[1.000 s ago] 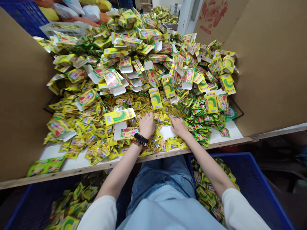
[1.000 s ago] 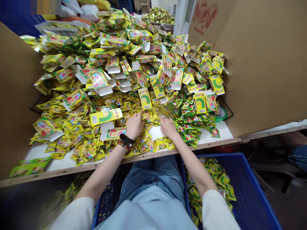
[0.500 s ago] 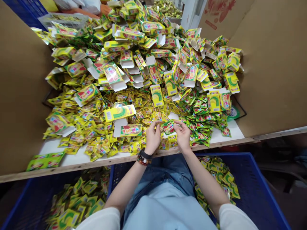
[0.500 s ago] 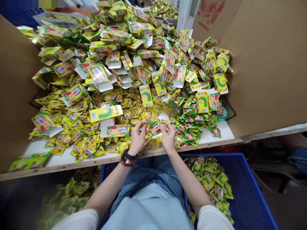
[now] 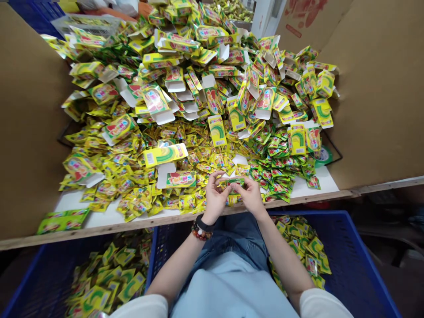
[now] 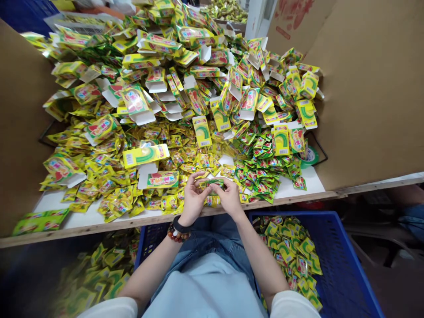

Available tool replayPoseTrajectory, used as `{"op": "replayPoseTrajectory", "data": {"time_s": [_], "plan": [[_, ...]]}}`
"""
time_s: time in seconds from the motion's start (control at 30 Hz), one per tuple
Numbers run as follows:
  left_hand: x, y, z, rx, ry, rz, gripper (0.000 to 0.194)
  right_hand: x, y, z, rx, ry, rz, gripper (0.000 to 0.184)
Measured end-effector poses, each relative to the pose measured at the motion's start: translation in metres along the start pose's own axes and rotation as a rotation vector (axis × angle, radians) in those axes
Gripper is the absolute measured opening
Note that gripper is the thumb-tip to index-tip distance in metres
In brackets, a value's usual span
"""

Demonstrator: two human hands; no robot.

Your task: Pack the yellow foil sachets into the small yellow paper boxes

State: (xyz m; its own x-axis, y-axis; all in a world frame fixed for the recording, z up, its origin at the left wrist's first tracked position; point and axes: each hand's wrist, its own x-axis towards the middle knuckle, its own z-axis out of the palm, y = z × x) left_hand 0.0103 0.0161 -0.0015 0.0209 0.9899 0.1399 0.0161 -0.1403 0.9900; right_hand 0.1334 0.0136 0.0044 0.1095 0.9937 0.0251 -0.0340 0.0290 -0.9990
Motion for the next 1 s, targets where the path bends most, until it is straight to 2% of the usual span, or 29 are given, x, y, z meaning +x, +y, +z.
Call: {"op": "replayPoseTrajectory", "data": {"time_s": [0.1, 0.17, 0.23, 0.33, 0.43, 0.5, 0.57, 0.6, 0.63, 0.73, 0.8, 0.83, 0.9, 1.0], "plan": [[0.006, 0.017, -0.025, 0.413, 0.057, 0.157, 0.04, -0.004, 0.003, -0.009, -0.03, 0.189, -0.024, 0.023], [0.022, 0.033, -0.055, 0.767, 0.188, 0.285, 0.034, -0.005, 0.005, -0.022, -0.028, 0.295, -0.021, 0.026], [0.043, 0.047, -0.089, 1.063, 0.306, 0.293, 0.037, -0.005, 0.007, -0.034, -0.015, 0.357, -0.016, 0.028], [0.073, 0.056, -0.129, 1.326, 0.234, 0.242, 0.043, -0.005, 0.008, -0.042, 0.042, 0.422, -0.017, 0.029], [0.089, 0.055, -0.144, 1.355, 0.15, 0.262, 0.031, -0.007, 0.005, -0.04, 0.117, 0.458, -0.024, 0.029], [0.086, 0.052, -0.138, 1.267, 0.22, 0.337, 0.029, -0.009, 0.001, -0.037, 0.146, 0.48, -0.03, 0.03], [0.075, 0.048, -0.122, 1.129, 0.322, 0.416, 0.034, -0.011, -0.006, -0.034, 0.179, 0.495, -0.04, 0.03], [0.066, 0.045, -0.111, 1.059, 0.332, 0.44, 0.037, -0.013, -0.011, -0.033, 0.198, 0.502, -0.049, 0.029], [0.056, 0.041, -0.099, 0.998, 0.303, 0.453, 0.04, -0.014, -0.016, -0.031, 0.216, 0.507, -0.064, 0.028], [0.025, 0.026, -0.06, 0.918, 0.009, 0.462, 0.058, -0.019, -0.034, -0.025, 0.23, 0.519, -0.14, 0.022], [0.007, 0.016, -0.036, 0.902, -0.132, 0.45, 0.069, -0.022, -0.042, -0.02, 0.188, 0.483, -0.225, 0.016], [0.0, 0.011, -0.027, 0.894, -0.155, 0.433, 0.069, -0.023, -0.045, -0.018, 0.144, 0.448, -0.266, 0.014], [-0.011, 0.004, -0.013, 0.88, -0.127, 0.385, 0.063, -0.024, -0.048, -0.018, 0.016, 0.349, -0.308, 0.011], [-0.021, -0.001, -0.003, 0.891, -0.064, 0.344, 0.057, -0.024, -0.049, -0.025, -0.251, 0.17, -0.26, 0.009]]}}
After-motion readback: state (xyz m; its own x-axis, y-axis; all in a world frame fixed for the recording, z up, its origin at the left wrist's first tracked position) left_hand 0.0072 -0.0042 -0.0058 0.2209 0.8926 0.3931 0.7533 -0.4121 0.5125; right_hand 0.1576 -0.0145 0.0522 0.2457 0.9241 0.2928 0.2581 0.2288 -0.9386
